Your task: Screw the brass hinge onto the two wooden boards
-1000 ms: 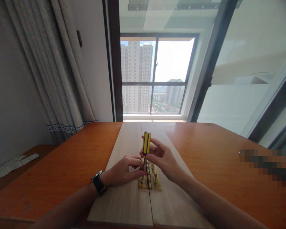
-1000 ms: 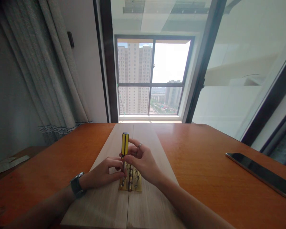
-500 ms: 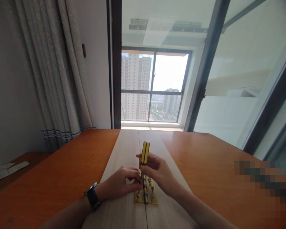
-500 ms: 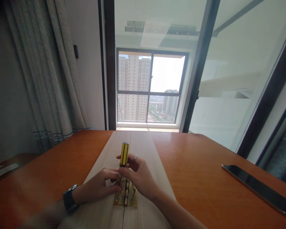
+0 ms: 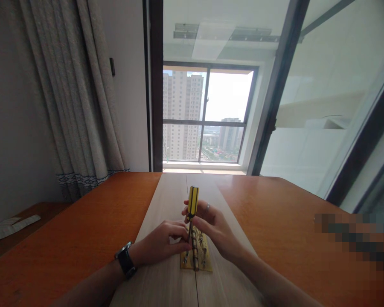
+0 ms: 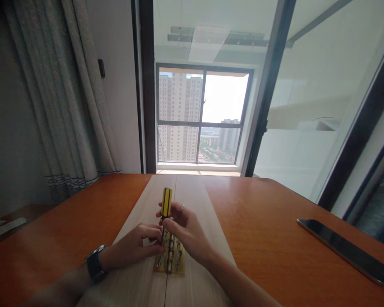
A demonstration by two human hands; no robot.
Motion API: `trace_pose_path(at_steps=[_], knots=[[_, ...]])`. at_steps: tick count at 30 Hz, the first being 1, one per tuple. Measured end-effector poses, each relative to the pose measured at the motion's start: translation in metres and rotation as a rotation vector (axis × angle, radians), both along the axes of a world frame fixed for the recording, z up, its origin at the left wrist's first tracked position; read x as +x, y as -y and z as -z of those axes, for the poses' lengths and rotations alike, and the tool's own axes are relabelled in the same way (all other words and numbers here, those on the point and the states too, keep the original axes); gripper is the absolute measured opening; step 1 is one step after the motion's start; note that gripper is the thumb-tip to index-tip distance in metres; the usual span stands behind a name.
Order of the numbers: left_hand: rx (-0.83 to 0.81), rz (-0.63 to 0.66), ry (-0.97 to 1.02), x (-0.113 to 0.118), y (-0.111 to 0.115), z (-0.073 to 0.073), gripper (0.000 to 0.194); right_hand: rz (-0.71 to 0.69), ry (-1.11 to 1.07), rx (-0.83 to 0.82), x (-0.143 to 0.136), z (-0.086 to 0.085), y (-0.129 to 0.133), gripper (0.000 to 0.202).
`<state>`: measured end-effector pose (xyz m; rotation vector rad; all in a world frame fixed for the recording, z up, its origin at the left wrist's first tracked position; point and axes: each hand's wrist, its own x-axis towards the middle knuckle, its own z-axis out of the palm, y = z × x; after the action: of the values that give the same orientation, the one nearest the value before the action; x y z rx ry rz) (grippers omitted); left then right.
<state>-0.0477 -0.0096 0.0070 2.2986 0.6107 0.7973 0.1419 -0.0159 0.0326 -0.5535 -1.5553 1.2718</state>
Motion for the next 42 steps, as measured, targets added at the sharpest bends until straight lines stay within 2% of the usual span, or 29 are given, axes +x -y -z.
trace_pose_path(at_steps=[5,8,12,17,25,31,42], knots=[[-0.006,0.011,-0.003,-0.0013,-0.0011,0.0005,0.024,0.109,0.05,-0.002,-0.0009,0.004,-0.0052,0.039],[0.002,0.0,-0.025,-0.0016,-0.0014,-0.0003,0.025,0.049,-0.002,-0.011,-0.0003,0.0034,-0.005,0.045],[-0.002,0.047,-0.018,-0.001,-0.0002,-0.0036,0.025,-0.023,-0.033,-0.041,0.0008,-0.0009,-0.0006,0.05],[0.032,0.062,-0.043,-0.0012,0.0,-0.0046,0.027,0.035,-0.001,0.001,0.0008,-0.0046,0.0021,0.036],[0.105,0.091,-0.078,-0.001,0.0003,-0.0047,0.03,0.171,0.084,0.059,-0.0007,0.0018,-0.0022,0.036],[0.136,0.103,-0.094,-0.0007,-0.0016,-0.0026,0.031,0.096,-0.007,0.043,-0.0001,-0.0003,-0.0006,0.045],[0.137,0.123,-0.112,-0.0011,-0.0026,-0.0017,0.035,0.09,-0.013,0.054,0.0022,0.0008,-0.0012,0.04]])
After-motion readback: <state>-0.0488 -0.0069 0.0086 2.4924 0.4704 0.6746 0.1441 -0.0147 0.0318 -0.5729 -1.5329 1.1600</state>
